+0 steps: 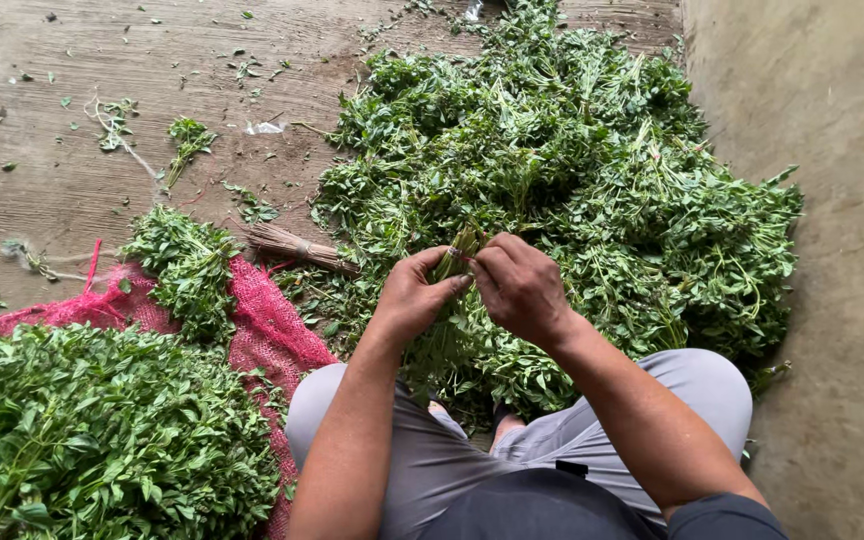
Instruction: The person sits on the floor among large piles of leafy green vegetables, gathers handfuls of the greens, aligns the stems, and ties each bunch together with a tie. Finished bunches are set aside on a pink mesh sack as the person works through the piles.
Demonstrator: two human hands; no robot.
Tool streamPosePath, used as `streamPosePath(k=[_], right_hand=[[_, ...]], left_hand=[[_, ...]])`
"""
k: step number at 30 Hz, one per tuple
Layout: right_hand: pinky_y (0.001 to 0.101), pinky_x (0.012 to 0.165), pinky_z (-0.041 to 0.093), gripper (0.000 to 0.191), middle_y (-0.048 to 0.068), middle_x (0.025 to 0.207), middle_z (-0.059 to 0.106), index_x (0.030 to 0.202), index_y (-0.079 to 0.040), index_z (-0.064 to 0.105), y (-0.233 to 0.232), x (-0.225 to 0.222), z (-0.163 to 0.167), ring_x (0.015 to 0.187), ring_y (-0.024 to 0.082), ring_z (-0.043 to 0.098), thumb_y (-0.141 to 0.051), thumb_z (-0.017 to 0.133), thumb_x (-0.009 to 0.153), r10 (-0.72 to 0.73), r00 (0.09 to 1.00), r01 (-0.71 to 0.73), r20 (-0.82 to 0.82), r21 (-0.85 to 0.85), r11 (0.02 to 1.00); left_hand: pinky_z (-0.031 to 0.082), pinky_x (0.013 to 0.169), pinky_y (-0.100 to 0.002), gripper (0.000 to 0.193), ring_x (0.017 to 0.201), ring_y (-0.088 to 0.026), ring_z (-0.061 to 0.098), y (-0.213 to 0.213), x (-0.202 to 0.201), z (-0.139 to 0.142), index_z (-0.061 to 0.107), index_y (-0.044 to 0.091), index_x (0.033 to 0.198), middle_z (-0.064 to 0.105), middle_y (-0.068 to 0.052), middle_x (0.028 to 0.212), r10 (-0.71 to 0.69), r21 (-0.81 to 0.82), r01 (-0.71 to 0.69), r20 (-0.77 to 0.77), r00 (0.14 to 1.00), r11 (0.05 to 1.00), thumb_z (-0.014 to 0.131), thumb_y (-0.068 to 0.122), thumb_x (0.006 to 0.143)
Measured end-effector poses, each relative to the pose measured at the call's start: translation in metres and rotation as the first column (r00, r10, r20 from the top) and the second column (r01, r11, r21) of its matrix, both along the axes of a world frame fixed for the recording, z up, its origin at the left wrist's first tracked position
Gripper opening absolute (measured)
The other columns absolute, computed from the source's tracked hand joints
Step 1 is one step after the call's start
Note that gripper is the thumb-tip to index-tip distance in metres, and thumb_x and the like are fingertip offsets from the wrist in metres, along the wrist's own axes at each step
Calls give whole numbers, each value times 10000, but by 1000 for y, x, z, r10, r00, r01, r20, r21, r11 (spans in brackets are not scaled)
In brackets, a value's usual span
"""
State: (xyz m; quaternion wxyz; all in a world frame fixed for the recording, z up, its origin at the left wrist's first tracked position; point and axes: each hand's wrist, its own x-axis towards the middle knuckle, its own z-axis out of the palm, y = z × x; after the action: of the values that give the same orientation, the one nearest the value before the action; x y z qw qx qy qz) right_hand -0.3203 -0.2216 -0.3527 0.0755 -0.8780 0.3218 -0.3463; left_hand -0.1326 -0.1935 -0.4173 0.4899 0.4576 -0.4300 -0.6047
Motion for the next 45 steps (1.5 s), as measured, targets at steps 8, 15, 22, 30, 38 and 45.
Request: streamPosePath(k=[8, 15, 22, 30, 38, 45], right_hand=[[334, 877, 546, 31, 95, 1070, 669, 1039, -26, 606, 13, -14, 11, 992, 185, 659, -56, 596, 1034, 88, 904, -270, 418, 398, 877], [324, 790, 538, 121, 82, 942, 676, 1036, -38, 604, -9, -27, 2, 850, 147, 628, -124, 523, 1063, -120, 968, -91, 219, 756, 648], [256, 758, 593, 163, 128, 1265, 658, 1097, -70, 562, -16, -29, 5, 784, 41, 558, -166, 441, 1146, 131, 848, -416, 514, 492, 765], [393, 950, 541, 174, 130, 978, 678, 856, -32, 576, -5, -25, -18, 762, 148, 581, -128, 609, 998, -117, 431, -806, 894, 441, 395], [316, 676, 528, 225, 145, 929, 679, 789, -64, 545, 15, -43, -28, 661, 132, 546, -143, 627, 983, 14, 687, -587, 727, 543, 601], [279, 629, 554, 266, 166, 1289, 695, 1087, -52, 681, 6, -28, -14, 529, 57, 478, -289, 571, 1035, -700, 174, -864, 693, 449, 230]], left_hand=[[510, 642, -248, 257, 748, -54, 613, 3, 5, 15, 751, 61, 1153, 731, 23, 883, -66, 78, 59, 98, 993, 995, 774, 110, 903], [542, 653, -273, 225, 732, -70, 641, 4, -3, 24, 760, 83, 1129, 734, -2, 860, -73, 162, 32, 250, 966, 986, 747, 147, 914], [503, 626, -277, 214, 718, -91, 605, 6, -5, 19, 751, 69, 1116, 696, 12, 831, -152, 145, 144, 48, 987, 979, 748, 160, 922], [575, 847, -267, 228, 945, -96, 697, 3, -8, 4, 647, 26, 1174, 757, -28, 1052, -48, 107, 90, -346, 937, 990, 648, 170, 999], [554, 794, -310, 218, 877, -143, 666, 1, -14, -8, 634, 61, 1202, 702, -27, 949, 13, 127, 32, -340, 940, 991, 658, 136, 999], [538, 846, -355, 250, 960, -190, 635, 7, -25, -6, 638, 87, 1235, 698, -55, 1054, -29, -114, 51, 187, 982, 992, 639, 125, 987]])
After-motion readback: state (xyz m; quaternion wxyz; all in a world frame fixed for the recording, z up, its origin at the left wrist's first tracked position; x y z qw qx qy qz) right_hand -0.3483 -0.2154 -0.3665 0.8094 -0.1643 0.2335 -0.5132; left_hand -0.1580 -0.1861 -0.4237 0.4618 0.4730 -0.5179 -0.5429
